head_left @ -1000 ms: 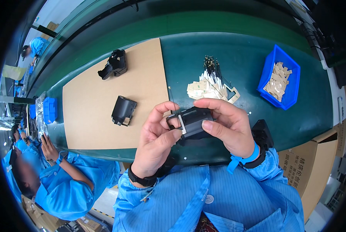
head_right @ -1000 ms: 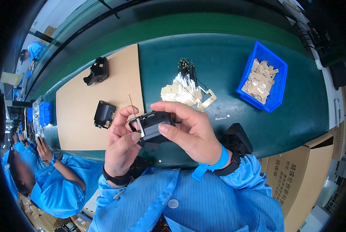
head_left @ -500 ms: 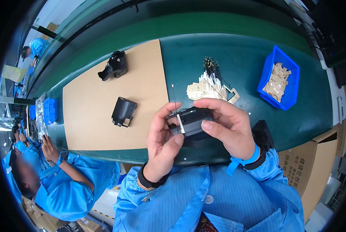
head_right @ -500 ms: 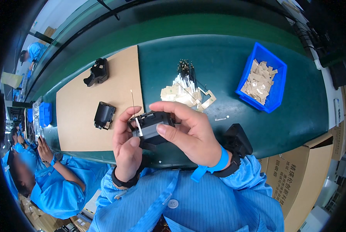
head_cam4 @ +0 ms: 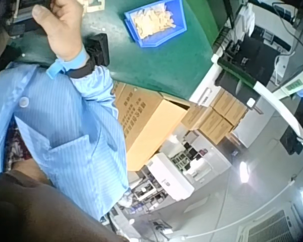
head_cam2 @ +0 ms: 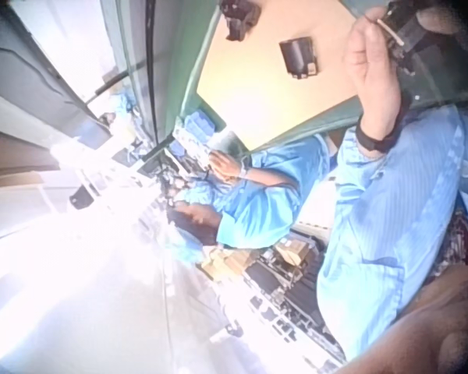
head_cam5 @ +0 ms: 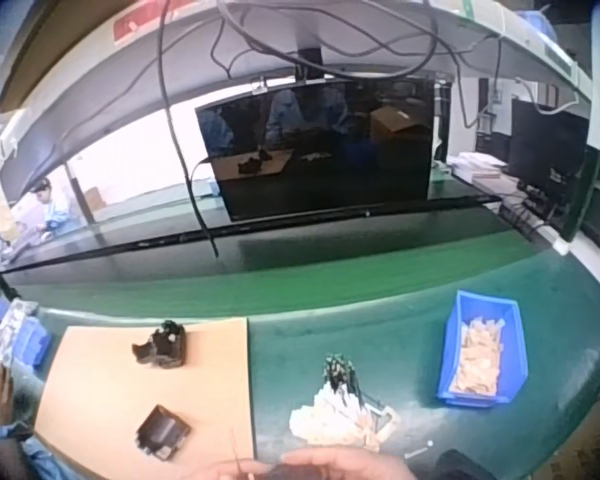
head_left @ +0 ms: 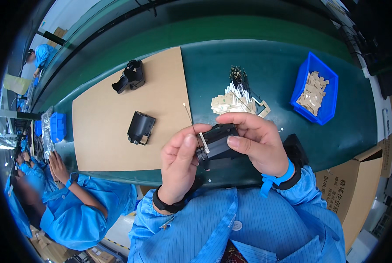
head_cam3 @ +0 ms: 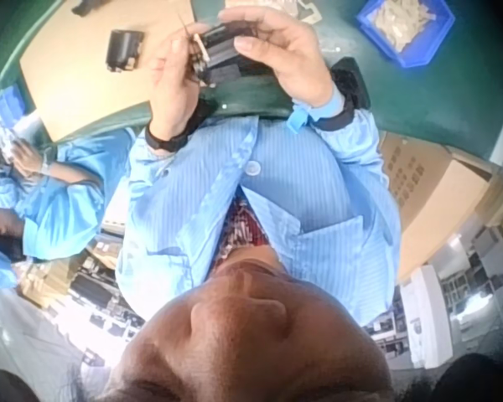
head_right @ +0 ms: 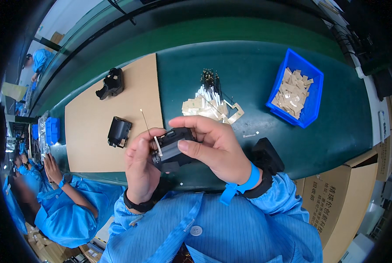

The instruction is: Applying adhesive labels to small black plastic components and organizing them into a shipping box.

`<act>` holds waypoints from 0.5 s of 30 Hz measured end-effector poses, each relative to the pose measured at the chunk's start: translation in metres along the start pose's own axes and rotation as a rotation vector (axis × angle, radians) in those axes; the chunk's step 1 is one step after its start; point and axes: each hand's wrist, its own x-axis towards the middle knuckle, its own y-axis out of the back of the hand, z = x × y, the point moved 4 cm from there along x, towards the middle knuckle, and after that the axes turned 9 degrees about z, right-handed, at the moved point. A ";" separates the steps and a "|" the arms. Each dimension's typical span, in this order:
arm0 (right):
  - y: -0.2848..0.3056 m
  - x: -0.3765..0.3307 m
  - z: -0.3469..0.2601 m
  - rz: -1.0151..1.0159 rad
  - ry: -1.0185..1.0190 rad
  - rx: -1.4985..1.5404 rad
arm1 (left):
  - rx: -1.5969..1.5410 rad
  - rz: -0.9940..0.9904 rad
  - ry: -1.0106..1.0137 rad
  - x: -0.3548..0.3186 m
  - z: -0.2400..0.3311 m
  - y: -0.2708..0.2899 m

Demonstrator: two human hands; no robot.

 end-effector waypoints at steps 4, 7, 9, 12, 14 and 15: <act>0.000 0.002 -0.003 0.000 -0.067 0.093 | -0.135 -0.142 0.091 -0.001 0.001 0.001; 0.002 0.003 -0.003 0.008 -0.066 0.077 | -0.070 -0.185 0.070 -0.001 0.001 0.000; 0.004 0.004 -0.003 0.015 -0.070 0.074 | -0.066 -0.175 0.086 -0.001 0.000 0.000; 0.005 0.006 -0.002 -0.017 -0.030 0.058 | -0.022 -0.206 0.043 -0.003 0.001 -0.001; 0.004 0.008 -0.001 -0.013 -0.016 0.039 | -0.051 -0.207 0.069 -0.002 0.001 -0.001; 0.005 0.007 -0.002 -0.013 -0.013 0.040 | -0.049 -0.209 0.067 -0.002 0.001 -0.001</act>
